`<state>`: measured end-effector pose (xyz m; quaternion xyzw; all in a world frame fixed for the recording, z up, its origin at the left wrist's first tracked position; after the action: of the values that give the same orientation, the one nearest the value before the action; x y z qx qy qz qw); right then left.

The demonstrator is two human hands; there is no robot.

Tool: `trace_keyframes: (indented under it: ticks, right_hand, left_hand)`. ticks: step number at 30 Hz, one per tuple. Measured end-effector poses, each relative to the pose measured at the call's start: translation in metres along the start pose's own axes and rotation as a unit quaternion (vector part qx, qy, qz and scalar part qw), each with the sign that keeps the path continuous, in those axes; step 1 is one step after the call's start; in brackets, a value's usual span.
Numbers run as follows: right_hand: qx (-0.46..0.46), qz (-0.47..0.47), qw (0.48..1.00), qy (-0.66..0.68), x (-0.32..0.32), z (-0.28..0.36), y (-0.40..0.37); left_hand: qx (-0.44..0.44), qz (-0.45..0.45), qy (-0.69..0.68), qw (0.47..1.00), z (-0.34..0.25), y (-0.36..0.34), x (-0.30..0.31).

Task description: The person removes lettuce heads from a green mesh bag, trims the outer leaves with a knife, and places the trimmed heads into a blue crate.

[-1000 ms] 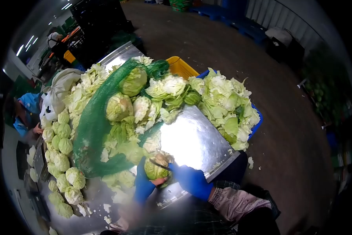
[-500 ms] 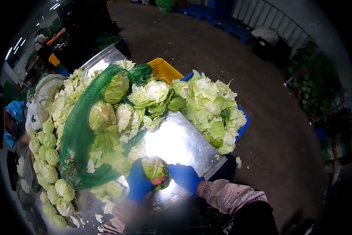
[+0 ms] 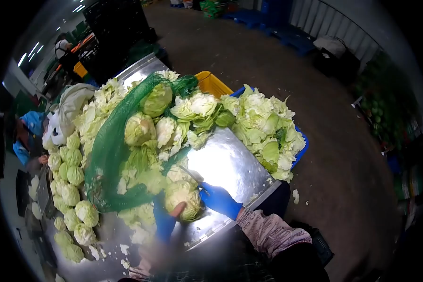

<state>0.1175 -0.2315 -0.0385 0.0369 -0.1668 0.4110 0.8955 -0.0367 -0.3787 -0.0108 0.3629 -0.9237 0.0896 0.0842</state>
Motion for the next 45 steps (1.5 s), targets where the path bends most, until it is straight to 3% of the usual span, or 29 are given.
trace_keyframes:
  ticks: [3,4,7,8,10,13,15,16,17,19,20,23,25,27,28,30,33,34,37,38,42,45]
  right_hand:
    - [0.097,-0.031,0.979,-0.179,0.007,0.033,-0.015]
    - [0.108,-0.044,0.977,-0.181,0.007,0.041,-0.022]
    - [0.012,-0.016,0.978,-0.207,0.006,0.057,-0.031]
    - [0.057,-0.057,0.979,-0.189,0.003,0.049,-0.032]
    - [0.053,-0.081,0.970,-0.223,-0.006,0.036,-0.029]
    - [0.033,-0.079,0.976,-0.198,-0.006,0.038,-0.022]
    - [0.018,-0.048,0.989,-0.139,-0.003,0.019,-0.014]
    - [-0.037,-0.064,0.996,-0.048,0.007,0.003,-0.007]
    - [-0.036,-0.028,0.993,-0.105,0.012,-0.014,0.000]
    - [0.009,-0.046,0.982,-0.181,-0.002,-0.020,0.008]
    - [0.013,-0.064,0.986,-0.156,-0.006,-0.026,0.010]
    - [-0.009,-0.125,0.984,-0.125,0.005,-0.025,0.042]
    - [0.018,-0.108,0.977,-0.182,0.009,-0.028,0.055]
    - [-0.039,-0.131,0.972,-0.188,0.020,0.007,0.048]
    - [-0.011,-0.183,0.966,-0.182,0.023,0.017,0.040]
    - [-0.026,-0.141,0.981,-0.133,0.026,0.039,0.007]
    - [-0.026,-0.088,0.994,-0.051,0.003,0.041,-0.036]
    - [0.036,-0.087,0.993,-0.070,-0.004,0.049,-0.042]
    - [0.033,-0.071,0.983,-0.164,-0.011,0.059,-0.040]
    - [0.055,-0.075,0.985,-0.148,-0.010,0.058,-0.035]
    - [0.099,-0.083,0.984,-0.121,-0.006,0.053,-0.038]
    - [0.077,-0.054,0.981,-0.168,-0.003,0.064,-0.046]
  left_hand:
    - [0.021,0.010,-0.007,1.000,-0.004,0.006,-0.001]
    - [0.025,0.019,0.010,0.999,0.000,0.008,-0.004]
    - [-0.008,0.024,0.135,0.990,-0.011,0.008,-0.012]
    - [-0.028,0.033,0.166,0.985,-0.016,0.007,-0.014]
    - [-0.063,0.044,0.224,0.972,-0.020,0.004,-0.019]
    - [-0.062,0.002,0.200,0.978,-0.010,-0.006,-0.024]
    - [-0.052,0.010,0.161,0.986,-0.004,-0.005,-0.021]
    - [-0.048,0.010,0.139,0.989,-0.001,-0.004,-0.020]
    - [-0.065,0.010,0.129,0.990,0.002,-0.009,-0.018]
    - [-0.095,0.010,0.113,0.989,0.010,-0.022,-0.012]
    - [-0.066,0.015,0.052,0.996,0.019,-0.027,-0.010]
    - [-0.124,-0.001,0.130,0.984,0.027,-0.041,0.012]
    - [-0.144,0.070,0.170,0.972,0.007,-0.042,0.020]
    - [-0.161,0.127,0.214,0.955,-0.003,-0.037,0.018]
    - [-0.072,0.101,0.144,0.982,-0.006,-0.033,0.021]
    - [0.101,0.048,-0.001,0.994,-0.013,-0.030,0.021]
    - [0.124,0.059,0.012,0.990,-0.001,-0.016,0.021]
    - [0.133,0.082,0.105,0.982,-0.004,-0.013,0.021]
    - [-0.122,0.094,0.347,0.925,-0.062,-0.002,0.003]
    - [-0.187,0.153,0.358,0.902,-0.044,0.000,-0.008]
    - [-0.152,0.200,0.326,0.911,-0.046,0.010,-0.017]
    - [-0.176,0.158,0.306,0.922,-0.036,0.017,-0.012]
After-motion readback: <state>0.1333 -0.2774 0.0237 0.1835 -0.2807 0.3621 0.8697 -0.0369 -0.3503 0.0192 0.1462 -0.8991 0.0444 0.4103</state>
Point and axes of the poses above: each hand's wrist, its own y-axis towards the middle knuckle, its own x-axis out of the back of the hand, z = x × y, the point moved 6 cm from there along y, towards the middle knuckle, and after that the axes turned 3 degrees about y, right-handed, at the moved point
